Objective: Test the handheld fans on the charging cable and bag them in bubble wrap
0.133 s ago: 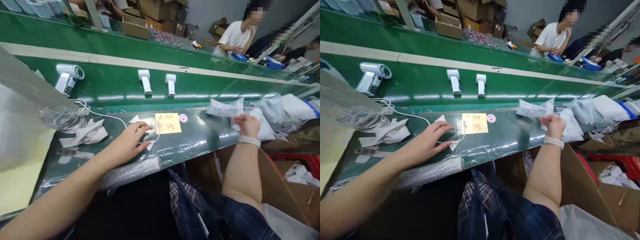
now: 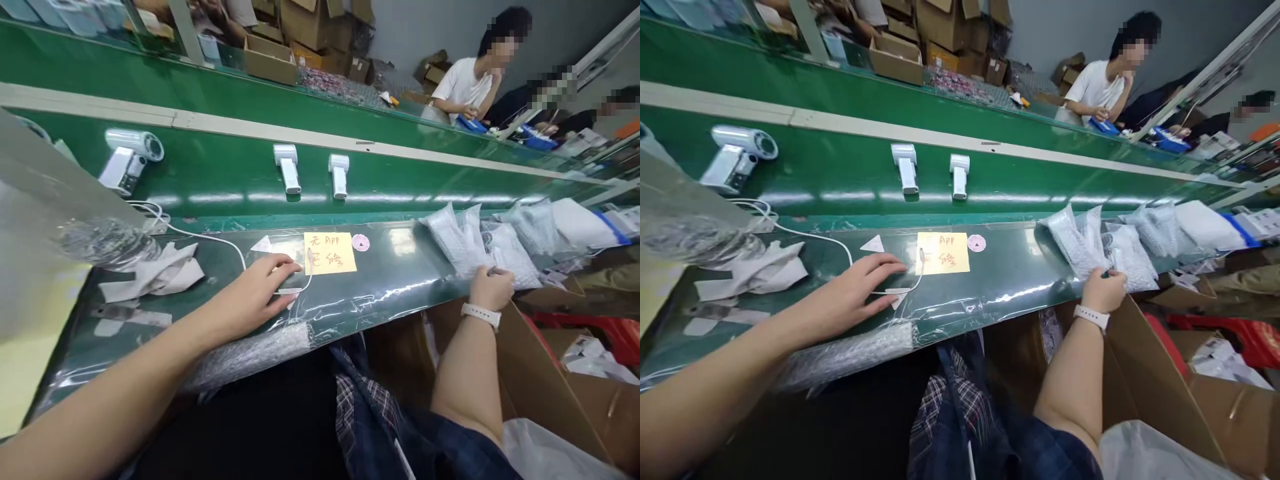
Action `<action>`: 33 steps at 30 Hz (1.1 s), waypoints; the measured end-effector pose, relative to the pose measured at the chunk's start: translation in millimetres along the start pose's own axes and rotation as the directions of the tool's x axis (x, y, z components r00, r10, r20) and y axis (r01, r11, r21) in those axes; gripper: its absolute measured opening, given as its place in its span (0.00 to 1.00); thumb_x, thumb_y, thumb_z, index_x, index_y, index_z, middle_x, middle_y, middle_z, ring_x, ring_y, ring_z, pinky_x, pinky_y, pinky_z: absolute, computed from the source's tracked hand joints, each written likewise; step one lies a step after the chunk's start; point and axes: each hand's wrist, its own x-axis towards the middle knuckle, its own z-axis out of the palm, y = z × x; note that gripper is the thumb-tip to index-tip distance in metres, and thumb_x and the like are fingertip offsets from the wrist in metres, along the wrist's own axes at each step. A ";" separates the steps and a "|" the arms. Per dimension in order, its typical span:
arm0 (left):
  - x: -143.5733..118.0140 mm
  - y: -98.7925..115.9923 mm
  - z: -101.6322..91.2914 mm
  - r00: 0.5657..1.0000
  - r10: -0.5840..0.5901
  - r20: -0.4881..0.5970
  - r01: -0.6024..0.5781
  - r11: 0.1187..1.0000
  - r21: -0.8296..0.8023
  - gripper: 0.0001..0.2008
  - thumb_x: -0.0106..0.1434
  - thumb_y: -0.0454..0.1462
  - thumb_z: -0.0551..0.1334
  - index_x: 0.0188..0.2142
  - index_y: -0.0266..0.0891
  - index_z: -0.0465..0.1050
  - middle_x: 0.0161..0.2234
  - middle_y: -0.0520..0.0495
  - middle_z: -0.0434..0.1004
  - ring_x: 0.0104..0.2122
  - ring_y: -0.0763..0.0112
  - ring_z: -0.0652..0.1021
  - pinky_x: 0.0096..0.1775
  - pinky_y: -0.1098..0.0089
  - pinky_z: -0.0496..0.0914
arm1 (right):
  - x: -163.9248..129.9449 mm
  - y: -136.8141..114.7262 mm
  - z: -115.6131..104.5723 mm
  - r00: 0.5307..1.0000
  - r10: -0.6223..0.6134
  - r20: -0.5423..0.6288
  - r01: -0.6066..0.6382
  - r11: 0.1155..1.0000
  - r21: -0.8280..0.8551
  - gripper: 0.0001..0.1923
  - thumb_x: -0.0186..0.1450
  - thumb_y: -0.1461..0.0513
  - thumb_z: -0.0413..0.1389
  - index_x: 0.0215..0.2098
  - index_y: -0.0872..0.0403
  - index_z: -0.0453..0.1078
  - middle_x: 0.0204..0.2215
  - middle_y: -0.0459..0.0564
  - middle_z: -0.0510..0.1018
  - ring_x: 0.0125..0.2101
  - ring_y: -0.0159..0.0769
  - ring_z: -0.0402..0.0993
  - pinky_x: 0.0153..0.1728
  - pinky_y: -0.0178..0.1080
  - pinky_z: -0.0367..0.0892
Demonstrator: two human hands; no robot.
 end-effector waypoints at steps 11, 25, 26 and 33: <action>10.0 -16.2 2.8 0.994 -0.109 -0.005 0.108 0.993 -0.046 0.34 0.71 0.62 0.52 0.61 0.41 0.72 0.65 0.36 0.68 0.64 0.46 0.72 0.66 0.43 0.69 | 58.3 -14.1 53.0 0.968 -0.146 0.204 0.212 0.912 -0.351 0.35 0.73 0.47 0.53 0.69 0.62 0.63 0.60 0.77 0.72 0.61 0.68 0.68 0.61 0.69 0.58; 9.5 -38.8 12.9 0.997 -0.071 -0.035 0.070 0.997 -0.032 0.29 0.72 0.61 0.56 0.58 0.46 0.76 0.60 0.40 0.74 0.61 0.47 0.74 0.64 0.44 0.69 | 81.7 98.4 16.9 0.973 -0.110 0.201 0.175 0.922 -0.344 0.44 0.71 0.43 0.50 0.77 0.58 0.54 0.75 0.76 0.49 0.74 0.68 0.48 0.66 0.67 0.55; 10.2 -38.3 12.9 0.996 -0.081 -0.035 0.080 0.996 -0.041 0.28 0.72 0.61 0.55 0.57 0.47 0.76 0.60 0.40 0.74 0.61 0.47 0.74 0.64 0.44 0.69 | 90.0 98.2 21.9 0.972 -0.119 0.202 0.181 0.927 -0.327 0.44 0.71 0.45 0.50 0.77 0.60 0.54 0.75 0.76 0.51 0.75 0.66 0.49 0.68 0.65 0.54; 12.8 -32.8 6.7 0.996 -0.094 -0.013 0.093 0.992 -0.080 0.24 0.74 0.57 0.56 0.57 0.46 0.76 0.59 0.40 0.75 0.60 0.51 0.73 0.62 0.48 0.71 | 138.5 62.0 34.8 0.983 -0.022 0.183 0.075 0.954 -0.291 0.40 0.70 0.48 0.54 0.75 0.60 0.60 0.72 0.80 0.58 0.75 0.65 0.53 0.70 0.62 0.51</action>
